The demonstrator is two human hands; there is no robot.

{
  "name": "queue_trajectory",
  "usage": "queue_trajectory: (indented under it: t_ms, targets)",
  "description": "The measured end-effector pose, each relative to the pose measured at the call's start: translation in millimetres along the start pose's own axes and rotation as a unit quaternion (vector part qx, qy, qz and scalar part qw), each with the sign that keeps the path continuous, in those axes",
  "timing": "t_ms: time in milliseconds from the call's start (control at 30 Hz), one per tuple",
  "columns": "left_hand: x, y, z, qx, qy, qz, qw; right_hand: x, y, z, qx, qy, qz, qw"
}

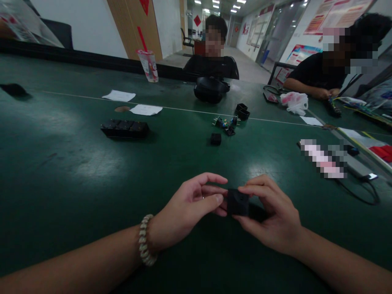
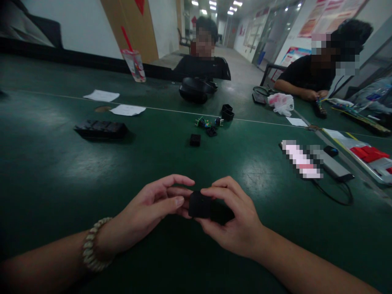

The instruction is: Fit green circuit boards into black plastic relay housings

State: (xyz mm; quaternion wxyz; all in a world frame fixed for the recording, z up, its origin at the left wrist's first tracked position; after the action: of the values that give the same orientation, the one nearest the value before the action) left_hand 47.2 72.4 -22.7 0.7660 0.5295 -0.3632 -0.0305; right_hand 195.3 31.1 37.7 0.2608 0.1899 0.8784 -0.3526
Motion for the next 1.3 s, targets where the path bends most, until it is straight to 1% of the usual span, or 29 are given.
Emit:
queue_trajectory:
  t_ms: [200,367,567,800,1033,1167,1233,1300]
  targets:
    - [0.7,-0.6,-1.3,-0.001,-0.008,-0.004,1.000,0.5,-0.2,-1.1,0.002,-0.003,0.001,1.000]
    - [-0.1,0.9,0.6,-0.008,0.005,-0.031,0.999,0.0,-0.5,-2.1,0.000,-0.004,0.009,1.000]
    - [3.7,5.3,0.1,0.012,-0.007,-0.037,0.999,0.6,-0.2,-1.2,-0.002,-0.007,0.014,1.000]
    - [2.1,7.0,0.3,0.023,0.001,-0.042,0.999,0.2,0.6,-2.2,0.008,0.002,0.032,0.999]
    - [-2.3,7.1,-0.5,0.036,0.016,-0.014,0.999,5.1,10.4,-3.2,0.052,-0.029,0.071,0.996]
    - [-3.3,10.8,0.3,0.051,0.015,-0.006,0.999,5.8,19.2,-3.4,0.082,-0.030,0.030,0.996]
    - [-3.2,11.2,0.7,0.047,0.014,-0.008,0.999,4.1,22.5,-3.0,0.093,-0.021,-0.001,0.995]
    - [0.4,10.0,1.3,0.035,-0.005,-0.024,0.999,2.9,24.9,-2.3,0.105,-0.014,-0.039,0.994]
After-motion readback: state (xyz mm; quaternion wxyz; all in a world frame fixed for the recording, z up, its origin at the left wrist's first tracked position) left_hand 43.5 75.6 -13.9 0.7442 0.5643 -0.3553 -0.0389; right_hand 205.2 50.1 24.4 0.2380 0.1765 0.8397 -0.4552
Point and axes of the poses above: each hand's wrist, its own z-axis away from the middle knuckle, its own x-axis out of the palm, y = z × x, the point moved 9 cm from there along -z, towards the middle knuckle, and after that the axes turned 7 degrees about z, right-handed, at the moved point
